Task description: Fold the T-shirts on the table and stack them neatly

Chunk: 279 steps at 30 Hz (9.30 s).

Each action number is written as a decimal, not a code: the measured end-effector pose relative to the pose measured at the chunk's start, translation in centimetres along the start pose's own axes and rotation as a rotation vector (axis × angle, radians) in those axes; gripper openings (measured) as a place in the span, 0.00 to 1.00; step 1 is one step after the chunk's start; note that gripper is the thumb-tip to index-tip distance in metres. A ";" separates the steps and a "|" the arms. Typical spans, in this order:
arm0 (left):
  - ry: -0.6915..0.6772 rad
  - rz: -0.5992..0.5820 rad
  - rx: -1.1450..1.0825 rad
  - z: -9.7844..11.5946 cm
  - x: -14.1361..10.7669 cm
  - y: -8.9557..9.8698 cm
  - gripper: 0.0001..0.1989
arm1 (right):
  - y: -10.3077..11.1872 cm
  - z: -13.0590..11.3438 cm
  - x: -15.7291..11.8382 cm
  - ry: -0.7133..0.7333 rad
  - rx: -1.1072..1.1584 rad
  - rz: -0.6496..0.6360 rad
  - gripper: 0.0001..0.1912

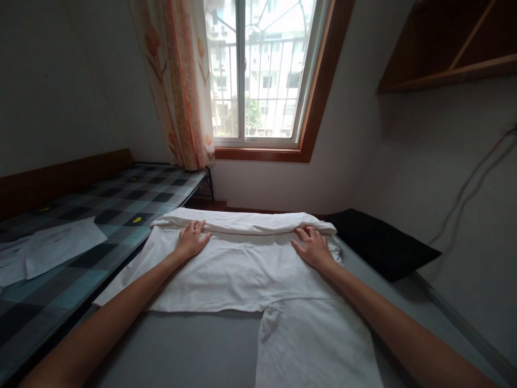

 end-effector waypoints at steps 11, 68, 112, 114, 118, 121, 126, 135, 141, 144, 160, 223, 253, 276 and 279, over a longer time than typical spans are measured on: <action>-0.023 -0.059 -0.003 0.9 6.0 -2.7 0.31 | -3.5 1.7 6.0 -0.054 -0.001 -0.107 0.35; -0.535 -0.141 -0.347 2.6 -7.2 6.5 0.14 | 2.8 7.0 -3.8 -0.183 0.657 -0.047 0.05; -0.313 -0.290 -0.510 0.8 -6.6 4.0 0.28 | 6.8 4.4 -8.1 0.058 1.029 -0.407 0.46; -0.346 -0.224 -0.480 0.8 -6.4 4.0 0.27 | 6.3 4.0 -7.8 0.057 1.028 -0.372 0.44; -0.257 -0.077 -0.283 -1.0 -5.6 3.3 0.26 | 4.5 4.0 -7.3 -0.057 0.946 -0.353 0.35; -0.131 -0.135 -0.085 -2.7 -5.4 2.1 0.29 | 3.8 4.0 -7.4 -0.083 0.867 -0.401 0.28; -0.127 -0.236 0.005 -3.0 -5.9 2.0 0.32 | 4.8 4.7 -7.8 -0.068 0.897 -0.465 0.21; -0.133 -0.211 -0.003 -2.9 -5.9 2.0 0.30 | 2.0 9.1 -7.6 -0.193 0.724 -0.544 0.27; -0.120 -0.207 0.030 -3.0 -5.8 1.4 0.31 | 5.3 8.5 -6.1 -0.194 0.201 0.128 0.18; -0.137 -0.219 0.039 -2.8 -6.0 1.4 0.30 | 4.8 5.2 -6.0 0.035 0.139 0.114 0.18; 0.058 -0.247 0.124 -4.1 -6.2 1.5 0.30 | 2.5 5.5 -5.5 0.162 0.033 -0.071 0.21; 0.144 0.257 0.109 -6.5 -6.5 7.9 0.17 | 0.6 6.3 -6.1 0.018 0.109 0.100 0.19; -0.278 -0.186 -0.072 0.3 -6.9 1.5 0.25 | 0.7 6.3 -6.2 0.003 0.131 0.112 0.18; -0.304 -0.193 -0.036 0.3 -6.9 1.1 0.27 | 0.6 6.4 -6.1 -0.023 0.177 0.087 0.18; -0.307 -0.187 -0.032 0.2 -6.8 1.0 0.28 | 0.6 6.4 -6.1 -0.019 0.186 0.097 0.17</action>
Point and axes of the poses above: each hand's wrist, its own x-axis towards the middle knuckle, its own y-axis out of the back of the hand, z = x × y, the point moved 7 cm from there along x, towards the middle knuckle, and after that the axes turned 2 degrees about y, right-handed, at the moved point
